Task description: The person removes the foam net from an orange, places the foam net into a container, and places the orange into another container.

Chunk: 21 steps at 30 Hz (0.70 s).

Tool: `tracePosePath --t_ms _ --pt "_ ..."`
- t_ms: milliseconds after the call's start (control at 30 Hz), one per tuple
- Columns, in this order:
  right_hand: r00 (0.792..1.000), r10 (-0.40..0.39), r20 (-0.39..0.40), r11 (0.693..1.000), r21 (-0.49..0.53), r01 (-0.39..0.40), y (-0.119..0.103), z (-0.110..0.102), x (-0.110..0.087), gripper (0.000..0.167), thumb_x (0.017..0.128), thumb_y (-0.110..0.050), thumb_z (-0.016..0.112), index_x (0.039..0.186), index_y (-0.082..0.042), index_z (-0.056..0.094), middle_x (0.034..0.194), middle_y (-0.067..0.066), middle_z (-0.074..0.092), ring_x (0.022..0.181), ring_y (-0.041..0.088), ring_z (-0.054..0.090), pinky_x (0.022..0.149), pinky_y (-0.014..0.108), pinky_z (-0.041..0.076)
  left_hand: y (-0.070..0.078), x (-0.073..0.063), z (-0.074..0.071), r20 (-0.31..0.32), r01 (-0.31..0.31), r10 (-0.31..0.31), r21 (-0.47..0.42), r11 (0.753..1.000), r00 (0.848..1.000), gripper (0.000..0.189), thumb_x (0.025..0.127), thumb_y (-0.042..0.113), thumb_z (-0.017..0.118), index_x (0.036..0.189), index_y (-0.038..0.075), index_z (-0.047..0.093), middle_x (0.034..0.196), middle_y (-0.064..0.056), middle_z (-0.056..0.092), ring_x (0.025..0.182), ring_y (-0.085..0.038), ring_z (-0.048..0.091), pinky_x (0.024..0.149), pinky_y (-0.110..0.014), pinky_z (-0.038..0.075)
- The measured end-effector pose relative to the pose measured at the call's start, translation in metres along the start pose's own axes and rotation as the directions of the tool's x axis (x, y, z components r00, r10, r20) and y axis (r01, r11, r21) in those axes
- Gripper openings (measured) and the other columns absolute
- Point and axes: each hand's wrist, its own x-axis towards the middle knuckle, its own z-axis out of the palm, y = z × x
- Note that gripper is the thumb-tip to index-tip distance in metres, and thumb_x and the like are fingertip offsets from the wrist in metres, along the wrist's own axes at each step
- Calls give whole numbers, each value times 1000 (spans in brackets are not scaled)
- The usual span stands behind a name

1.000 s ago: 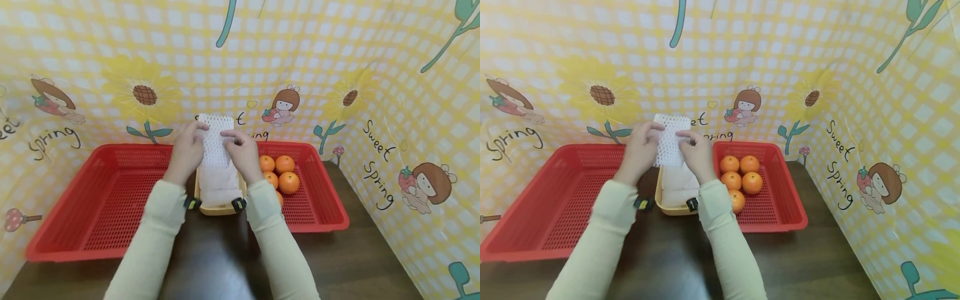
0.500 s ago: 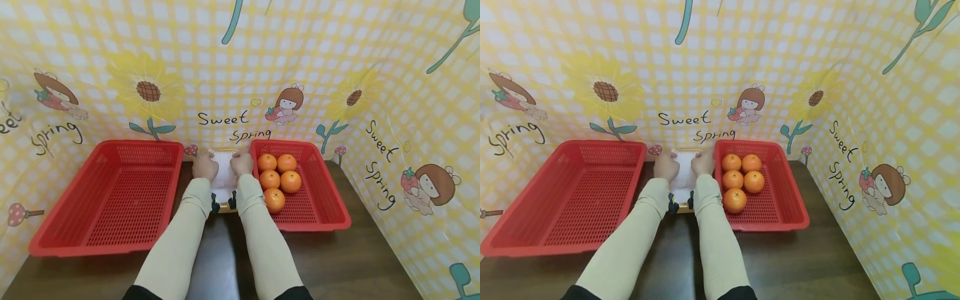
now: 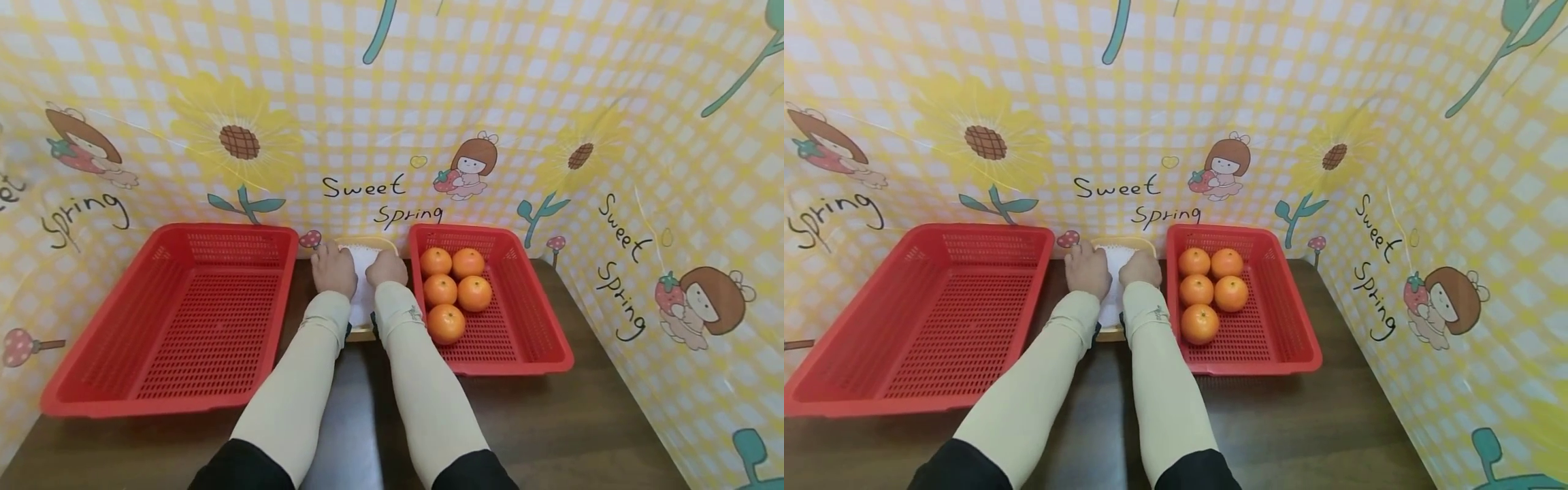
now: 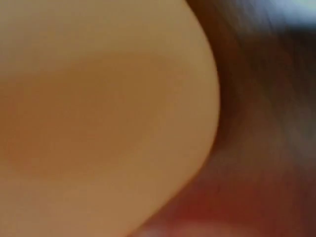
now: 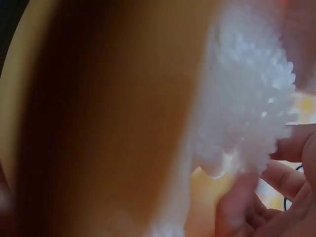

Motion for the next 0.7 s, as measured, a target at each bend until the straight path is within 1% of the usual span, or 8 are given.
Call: tracePosePath --t_ms 67,133,200,267,433,567,633,700 --pt "1000 12 10 999 -50 -11 -1 0 2 19 91 -19 65 100 -4 71 97 14 70 87 30 66 72 43 56 0 3 1 36 -45 45 -6 999 998 20 97 8 58 110 -4 68 110 -23 58 98 -38 59 85 -49 50" --pt "999 31 23 998 -54 -30 0 0 3 23 91 -19 66 106 -3 71 101 15 70 90 30 67 73 44 57 1 4 1 93 -73 76 -32 997 993 24 100 8 54 117 -4 65 110 -25 60 91 -38 64 76 -50 55" --pt "999 39 34 998 -49 -38 3 4 3 24 91 -19 66 108 -3 71 102 15 70 90 30 67 74 43 57 1 5 2 143 -73 81 -60 996 986 28 102 8 50 125 -4 61 112 -28 59 86 -39 67 70 -52 57" --pt "998 35 46 999 -38 -34 7 9 3 23 91 -17 66 108 -3 71 102 15 70 90 30 67 75 43 57 1 3 4 179 -66 75 -54 996 981 31 104 8 45 130 -3 58 114 -30 58 84 -39 67 70 -51 58" --pt "998 -41 45 997 -65 44 12 24 -4 18 93 -12 64 105 -3 73 103 13 72 93 30 68 78 43 56 -2 -8 9 185 -57 61 -24 998 981 34 105 6 41 131 -8 57 116 -33 53 81 -38 66 67 -50 58" --pt "996 -78 36 989 -121 82 7 19 -7 20 97 -12 60 108 -4 75 108 11 73 98 29 69 80 42 56 4 -8 -1 210 -70 65 19 997 976 38 105 6 42 136 -13 51 118 -33 49 85 -38 64 70 -47 57" --pt "997 -73 27 989 -130 76 3 18 -7 21 98 -13 59 109 -5 75 109 11 73 98 29 68 79 42 57 6 -7 1 177 -83 75 39 996 981 35 104 5 42 130 -15 53 114 -32 50 83 -37 63 69 -45 57" --pt "997 -67 27 989 -130 70 2 21 -7 22 99 -13 58 110 -6 75 110 12 72 99 29 68 80 43 57 7 -7 5 145 -62 58 25 998 988 31 103 3 42 121 -17 57 109 -31 51 80 -36 63 66 -45 56"
